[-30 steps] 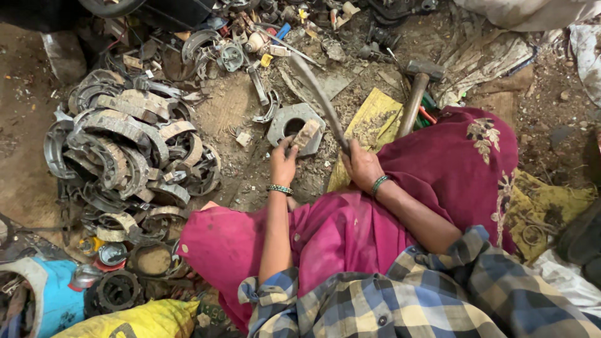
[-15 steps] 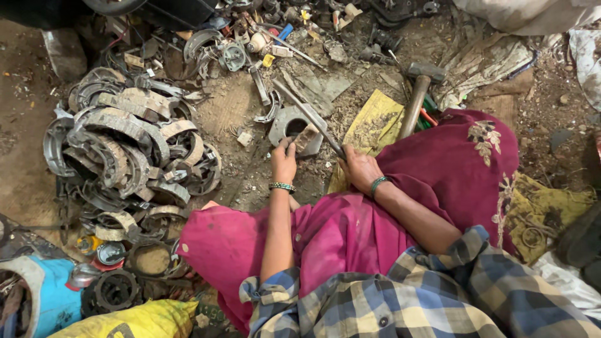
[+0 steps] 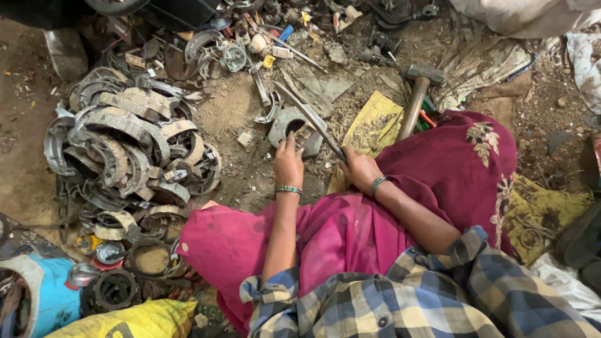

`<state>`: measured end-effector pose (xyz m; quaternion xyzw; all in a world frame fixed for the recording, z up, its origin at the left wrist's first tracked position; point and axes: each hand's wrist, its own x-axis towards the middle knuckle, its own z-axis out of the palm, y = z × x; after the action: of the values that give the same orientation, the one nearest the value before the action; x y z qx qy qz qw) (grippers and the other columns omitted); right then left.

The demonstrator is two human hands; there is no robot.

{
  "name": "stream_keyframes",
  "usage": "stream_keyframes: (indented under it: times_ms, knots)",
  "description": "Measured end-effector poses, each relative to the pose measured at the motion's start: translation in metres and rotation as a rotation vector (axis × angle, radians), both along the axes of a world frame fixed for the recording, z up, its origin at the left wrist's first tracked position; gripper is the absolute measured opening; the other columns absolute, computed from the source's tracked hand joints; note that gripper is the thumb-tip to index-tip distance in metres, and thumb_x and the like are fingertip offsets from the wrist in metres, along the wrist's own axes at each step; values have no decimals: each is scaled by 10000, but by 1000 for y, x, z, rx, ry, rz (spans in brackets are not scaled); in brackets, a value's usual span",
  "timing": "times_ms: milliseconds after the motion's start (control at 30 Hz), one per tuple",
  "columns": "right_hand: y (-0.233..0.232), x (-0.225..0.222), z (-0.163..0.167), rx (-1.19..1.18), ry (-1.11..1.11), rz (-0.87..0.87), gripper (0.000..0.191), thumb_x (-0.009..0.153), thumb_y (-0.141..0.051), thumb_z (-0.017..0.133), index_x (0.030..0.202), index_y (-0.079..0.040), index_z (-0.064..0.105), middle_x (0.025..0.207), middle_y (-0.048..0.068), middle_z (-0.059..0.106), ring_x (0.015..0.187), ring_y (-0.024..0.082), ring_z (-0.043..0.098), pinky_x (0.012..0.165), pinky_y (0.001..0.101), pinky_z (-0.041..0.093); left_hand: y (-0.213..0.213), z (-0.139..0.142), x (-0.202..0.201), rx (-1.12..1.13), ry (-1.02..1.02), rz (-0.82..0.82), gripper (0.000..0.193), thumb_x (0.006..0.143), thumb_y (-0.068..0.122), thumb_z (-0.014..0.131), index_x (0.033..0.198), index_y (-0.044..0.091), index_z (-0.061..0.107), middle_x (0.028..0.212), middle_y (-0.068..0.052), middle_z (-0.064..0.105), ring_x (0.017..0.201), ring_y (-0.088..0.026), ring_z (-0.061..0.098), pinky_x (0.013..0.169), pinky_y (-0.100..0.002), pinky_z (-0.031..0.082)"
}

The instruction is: The person sits on the ground in a scrap yard and cuts a metal hub-like part. They hold a curved blade against the metal piece and repeatedly strike the blade with a hammer, repositioning the piece between strikes, then handle the cut piece at the end.

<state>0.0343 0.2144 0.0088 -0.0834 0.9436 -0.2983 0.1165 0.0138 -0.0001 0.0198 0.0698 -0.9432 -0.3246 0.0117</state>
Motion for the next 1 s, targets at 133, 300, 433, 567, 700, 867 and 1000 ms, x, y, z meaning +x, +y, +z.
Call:
stream_keyframes:
  times_ms: [133, 300, 433, 567, 700, 867, 1000]
  knots:
    - [0, 3, 46, -276, 207, -97, 295, 1002, -257, 612, 1194, -53, 521, 843, 188, 676, 696, 361, 689, 625, 484, 547, -9, -6, 4, 6, 214, -87, 559, 867, 56, 700, 1414, 102, 599, 1335, -191, 658, 1167, -379, 651, 993, -425, 538]
    - [7, 7, 62, -401, 569, -212, 229, 1018, -143, 638, 1172, -22, 519, 807, 193, 634, 681, 361, 646, 630, 475, 524, -12, -24, 1, 86, 215, -89, 499, 888, 19, 708, 1377, 95, 638, 1308, -206, 658, 1156, -401, 639, 981, -441, 525]
    - [8, 5, 27, -272, 285, -152, 243, 987, -131, 620, 1160, 3, 516, 896, 203, 691, 743, 374, 700, 625, 485, 571, -12, -20, -2, 100, 213, -88, 511, 868, 16, 720, 1364, 108, 640, 1297, -192, 665, 1141, -395, 652, 982, -433, 534]
    - [11, 1, 9, 152, -51, -31, 211, 1048, -144, 559, 1186, -1, 489, 867, 244, 700, 755, 436, 677, 683, 554, 539, -13, -7, -1, 90, 146, -75, 505, 879, 33, 721, 1368, 126, 638, 1270, -164, 679, 1100, -379, 668, 942, -430, 549]
    - [18, 4, 38, -49, 139, -203, 323, 1043, -234, 586, 1260, -19, 480, 825, 256, 685, 741, 453, 664, 656, 562, 522, -10, -6, 3, 23, 170, -113, 532, 839, 24, 735, 1355, 115, 637, 1271, -168, 672, 1099, -388, 658, 931, -443, 543]
    - [10, 7, 61, -312, 366, -240, 322, 1031, -215, 572, 1257, -10, 471, 800, 234, 655, 666, 419, 664, 603, 543, 525, -11, -14, 1, 56, 249, -143, 539, 848, 9, 728, 1373, 77, 629, 1273, -196, 655, 1123, -404, 649, 956, -446, 540]
    - [2, 4, 32, -19, 132, -76, 222, 1076, -174, 554, 1188, -6, 462, 831, 234, 675, 714, 440, 671, 631, 558, 525, -12, -14, 1, 43, 174, -126, 507, 867, 19, 721, 1362, 90, 639, 1275, -190, 666, 1112, -401, 657, 948, -447, 542]
